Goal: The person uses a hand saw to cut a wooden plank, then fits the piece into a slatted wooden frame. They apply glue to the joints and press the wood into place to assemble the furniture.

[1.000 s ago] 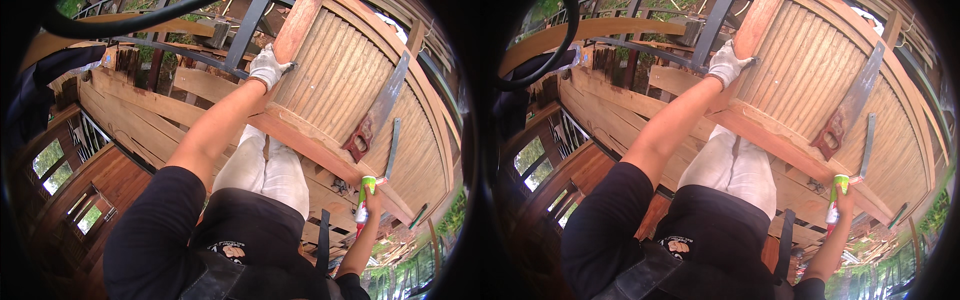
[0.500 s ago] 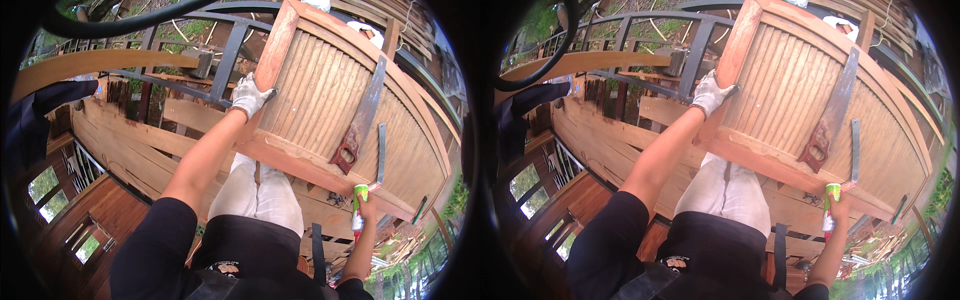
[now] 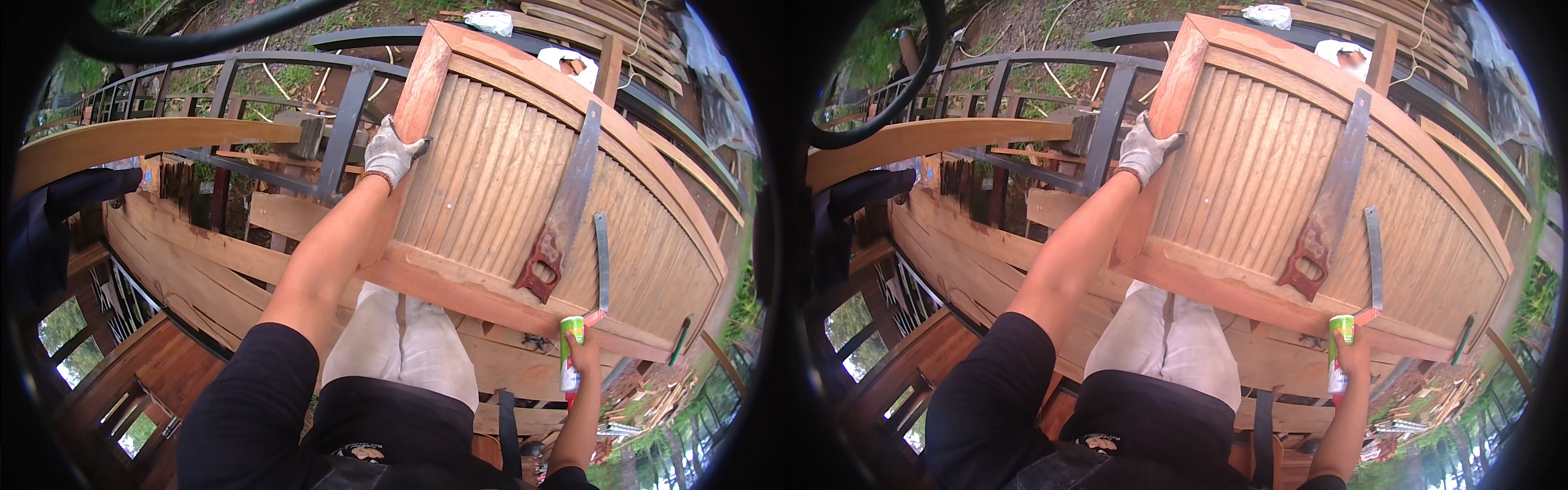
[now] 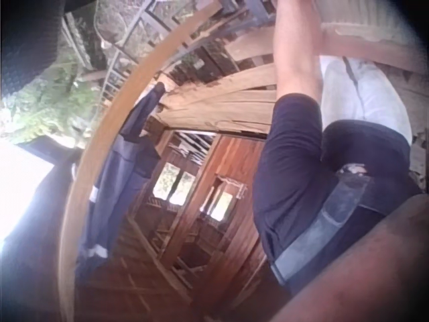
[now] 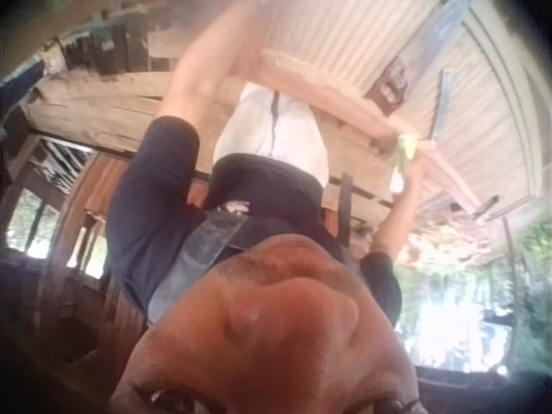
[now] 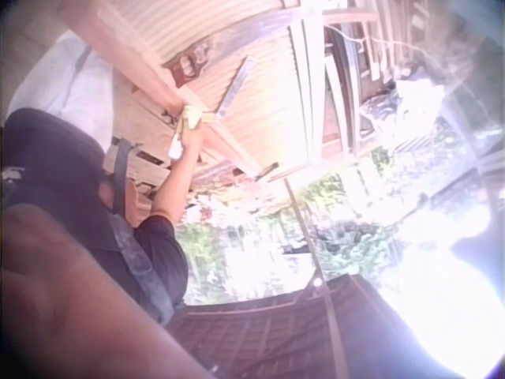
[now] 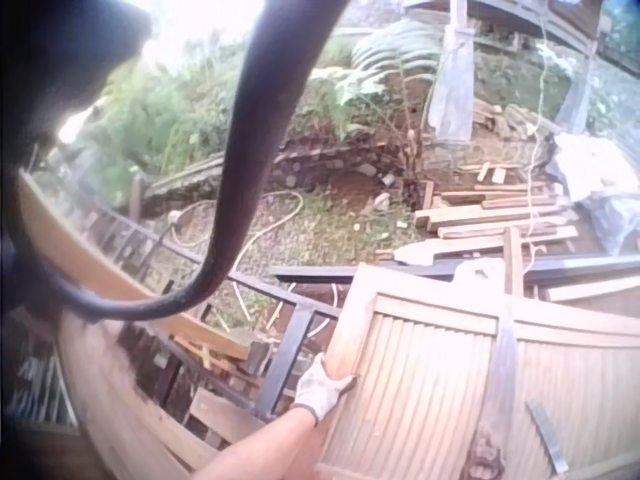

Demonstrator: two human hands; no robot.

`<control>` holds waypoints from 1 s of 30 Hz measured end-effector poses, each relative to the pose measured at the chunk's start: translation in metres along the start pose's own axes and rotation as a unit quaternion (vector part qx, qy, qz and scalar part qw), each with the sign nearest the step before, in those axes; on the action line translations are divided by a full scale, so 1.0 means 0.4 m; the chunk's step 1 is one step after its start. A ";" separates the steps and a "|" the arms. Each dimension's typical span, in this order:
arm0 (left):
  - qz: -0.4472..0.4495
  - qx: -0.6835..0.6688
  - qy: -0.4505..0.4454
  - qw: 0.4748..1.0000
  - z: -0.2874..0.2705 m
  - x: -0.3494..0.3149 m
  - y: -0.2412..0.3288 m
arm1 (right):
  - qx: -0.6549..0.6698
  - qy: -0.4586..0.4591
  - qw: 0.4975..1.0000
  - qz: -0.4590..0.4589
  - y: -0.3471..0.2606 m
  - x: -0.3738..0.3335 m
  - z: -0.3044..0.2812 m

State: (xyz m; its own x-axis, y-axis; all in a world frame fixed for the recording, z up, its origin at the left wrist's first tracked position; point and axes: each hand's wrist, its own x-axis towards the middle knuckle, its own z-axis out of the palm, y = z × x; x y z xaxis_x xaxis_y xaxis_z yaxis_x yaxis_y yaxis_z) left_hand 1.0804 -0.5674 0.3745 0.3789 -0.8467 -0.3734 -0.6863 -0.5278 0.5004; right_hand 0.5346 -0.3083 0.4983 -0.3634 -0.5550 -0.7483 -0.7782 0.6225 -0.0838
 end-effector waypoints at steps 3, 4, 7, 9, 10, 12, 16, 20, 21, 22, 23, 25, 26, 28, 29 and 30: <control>-0.003 0.001 -0.006 1.000 -0.007 0.001 0.003 | -0.009 0.017 1.000 -0.008 -0.017 -0.011 0.001; -0.004 0.001 -0.007 1.000 -0.008 0.000 0.002 | -0.005 0.010 1.000 -0.013 -0.029 -0.019 -0.005; -0.009 -0.004 -0.015 1.000 -0.012 -0.001 0.012 | -0.012 -0.003 1.000 0.019 -0.036 -0.024 -0.010; -0.009 -0.005 -0.012 1.000 -0.011 0.005 0.008 | -0.020 -0.001 0.999 0.026 -0.048 -0.026 -0.012; -0.006 -0.005 -0.007 1.000 -0.003 0.014 -0.002 | -0.021 0.004 1.000 0.018 -0.058 -0.031 -0.014; -0.001 -0.004 0.000 1.000 -0.001 0.014 -0.001 | -0.022 0.010 1.000 0.009 -0.063 -0.033 -0.020; 0.014 -0.003 0.010 1.000 0.009 0.014 -0.006 | -0.011 0.000 1.000 -0.003 -0.024 -0.014 -0.008; -0.017 -0.002 -0.042 0.999 -0.014 0.009 0.019 | -0.053 0.003 0.998 0.013 -0.037 -0.014 -0.013; -0.011 0.005 -0.047 0.999 -0.011 0.012 0.018 | -0.054 0.002 0.999 0.006 -0.042 -0.012 -0.017; -0.012 0.013 -0.052 0.998 -0.010 0.011 0.010 | -0.057 -0.004 0.998 -0.001 -0.044 -0.014 -0.019; -0.013 0.021 -0.058 0.998 -0.010 0.013 0.001 | -0.062 -0.011 0.998 -0.009 -0.046 -0.016 -0.021; 0.019 -0.011 -0.075 0.997 -0.021 0.022 -0.006 | -0.051 -0.020 0.998 -0.008 -0.015 0.009 -0.011; 0.036 -0.027 -0.081 0.996 -0.035 0.020 -0.011 | -0.047 -0.027 0.998 -0.008 -0.008 0.020 -0.009; 0.050 -0.095 -0.124 0.986 -0.042 0.043 -0.056 | -0.061 -0.042 0.997 -0.020 0.002 0.027 -0.018; 0.052 -0.146 -0.157 0.975 -0.044 0.068 -0.084 | -0.065 -0.048 0.996 -0.028 -0.007 0.036 -0.015; 0.031 -0.174 -0.186 0.966 -0.062 0.064 -0.096 | -0.075 -0.044 0.996 -0.014 -0.039 0.022 -0.021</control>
State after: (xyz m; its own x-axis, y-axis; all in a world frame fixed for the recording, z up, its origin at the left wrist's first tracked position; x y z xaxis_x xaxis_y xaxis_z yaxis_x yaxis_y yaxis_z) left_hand 1.1317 -0.5704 0.3654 0.0495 -0.8296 -0.5562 -0.4251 -0.5214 0.7399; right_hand 0.5393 -0.3274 0.4985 -0.2984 -0.5160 -0.8029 -0.8576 0.5141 -0.0117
